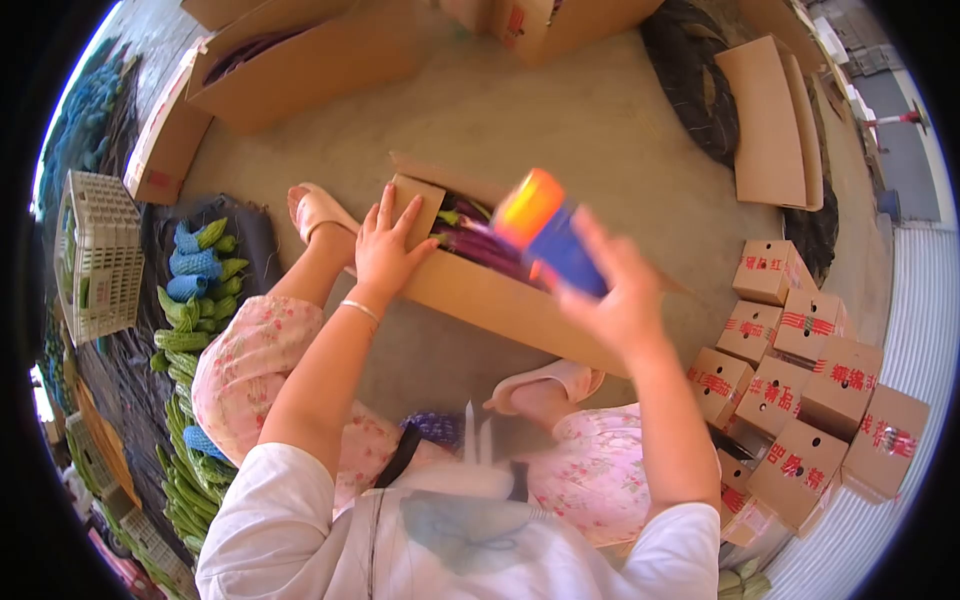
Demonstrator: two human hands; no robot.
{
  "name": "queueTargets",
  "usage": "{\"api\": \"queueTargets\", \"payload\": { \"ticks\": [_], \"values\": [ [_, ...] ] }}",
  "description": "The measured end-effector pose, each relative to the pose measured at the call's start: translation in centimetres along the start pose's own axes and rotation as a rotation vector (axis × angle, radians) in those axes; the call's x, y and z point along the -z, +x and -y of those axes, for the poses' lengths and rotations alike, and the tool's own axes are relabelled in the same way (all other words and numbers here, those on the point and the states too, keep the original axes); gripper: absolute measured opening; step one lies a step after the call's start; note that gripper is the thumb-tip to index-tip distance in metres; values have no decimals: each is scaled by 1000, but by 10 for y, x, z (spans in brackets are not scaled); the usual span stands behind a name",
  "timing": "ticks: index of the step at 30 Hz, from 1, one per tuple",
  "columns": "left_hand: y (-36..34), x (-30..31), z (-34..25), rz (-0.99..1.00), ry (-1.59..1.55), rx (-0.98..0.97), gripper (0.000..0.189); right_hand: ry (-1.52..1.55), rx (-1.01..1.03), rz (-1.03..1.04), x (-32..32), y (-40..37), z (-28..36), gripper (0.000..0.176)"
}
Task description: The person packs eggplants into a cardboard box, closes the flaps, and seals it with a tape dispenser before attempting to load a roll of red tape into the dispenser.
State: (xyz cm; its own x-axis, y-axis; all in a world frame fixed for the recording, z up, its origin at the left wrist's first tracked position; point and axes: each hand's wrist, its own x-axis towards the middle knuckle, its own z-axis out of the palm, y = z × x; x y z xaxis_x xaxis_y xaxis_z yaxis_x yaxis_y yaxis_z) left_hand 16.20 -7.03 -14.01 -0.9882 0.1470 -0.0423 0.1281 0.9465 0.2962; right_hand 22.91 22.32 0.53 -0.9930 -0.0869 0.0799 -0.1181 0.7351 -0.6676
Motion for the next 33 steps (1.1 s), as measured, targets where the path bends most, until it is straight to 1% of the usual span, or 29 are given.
{"api": "queueTargets", "payload": {
  "ticks": [1, 3, 4, 6, 7, 8, 9, 11, 12, 13, 14, 15, 16, 17, 18, 19, 21, 22, 24, 25, 27, 28, 29, 31, 32, 33],
  "values": [
    [-2, -3, 2, -3, -43, -18, 68, 113, -13, -154, 3, 23, 2, 74],
    [-3, -1, 1, -23, -30, -25, 67, 256, -221, -127, 20, 75, 1, 72],
    [-2, 2, 0, -1, -48, -12, 67, 249, -215, -120, 20, 88, -2, 72],
    [-2, 4, 1, 26, -71, 6, 67, 288, -530, 261, 13, 101, -8, 69],
    [-2, 3, 3, -3, -89, -16, 64, 223, -425, 287, 2, 91, -14, 71],
    [-4, 0, 4, -30, -108, -32, 62, 202, -420, 298, -8, 81, -14, 72],
    [-6, -1, 5, -25, -119, -20, 62, 183, -422, 309, -17, 68, -14, 72],
    [-3, -2, 6, -89, -241, 35, 53, 132, -502, 325, -45, 38, -15, 73],
    [-1, -11, 13, -91, -247, 39, 53, -47, -521, 328, -57, 28, -9, 71],
    [-1, -26, 23, -186, -383, 88, 51, -116, -341, 203, -66, 15, -4, 70],
    [-2, -25, 26, -279, -514, 141, 50, -166, -334, 167, -71, 7, -2, 71],
    [0, -25, 29, -271, -511, 151, 50, -213, -333, 132, -75, -2, -1, 71],
    [4, -25, 31, -240, -752, 355, 50, -210, -342, 140, -78, -12, -4, 71],
    [9, -15, 27, -209, -995, 560, 51, -158, -307, 89, -77, -19, -9, 73],
    [11, 0, 22, 49, -709, 484, 54, -108, -265, 38, -75, -22, -12, 74],
    [12, 5, 21, 49, -717, 490, 54, -115, -262, 44, -73, -23, -13, 74],
    [13, 10, 22, 217, -504, 324, 56, -90, -226, 79, -69, -19, -9, 74],
    [13, 10, 25, 206, -506, 339, 56, -89, -210, 90, -70, -12, -4, 74],
    [12, 5, 28, 208, -587, 324, 57, -83, -10, 191, -72, 8, 26, 73],
    [12, 2, 30, 204, -590, 337, 57, -83, -3, 202, -77, 16, 37, 73],
    [14, -8, 36, 136, -713, 307, 55, -29, 138, 249, -93, 36, 52, 72],
    [16, -20, 40, 47, -785, 306, 50, 16, 231, 223, -107, 41, 47, 72],
    [13, -25, 41, 39, -786, 324, 50, 20, 242, 238, -117, 41, 38, 72],
    [10, -26, 40, -232, -560, 182, 44, -109, 430, 125, -132, 42, 20, 71],
    [9, -23, 37, -267, -622, 198, 38, -97, 429, 142, -134, 40, 14, 74],
    [5, -26, 40, -270, -620, 214, 38, -91, 437, 156, -133, 36, 9, 74]
  ]
}}
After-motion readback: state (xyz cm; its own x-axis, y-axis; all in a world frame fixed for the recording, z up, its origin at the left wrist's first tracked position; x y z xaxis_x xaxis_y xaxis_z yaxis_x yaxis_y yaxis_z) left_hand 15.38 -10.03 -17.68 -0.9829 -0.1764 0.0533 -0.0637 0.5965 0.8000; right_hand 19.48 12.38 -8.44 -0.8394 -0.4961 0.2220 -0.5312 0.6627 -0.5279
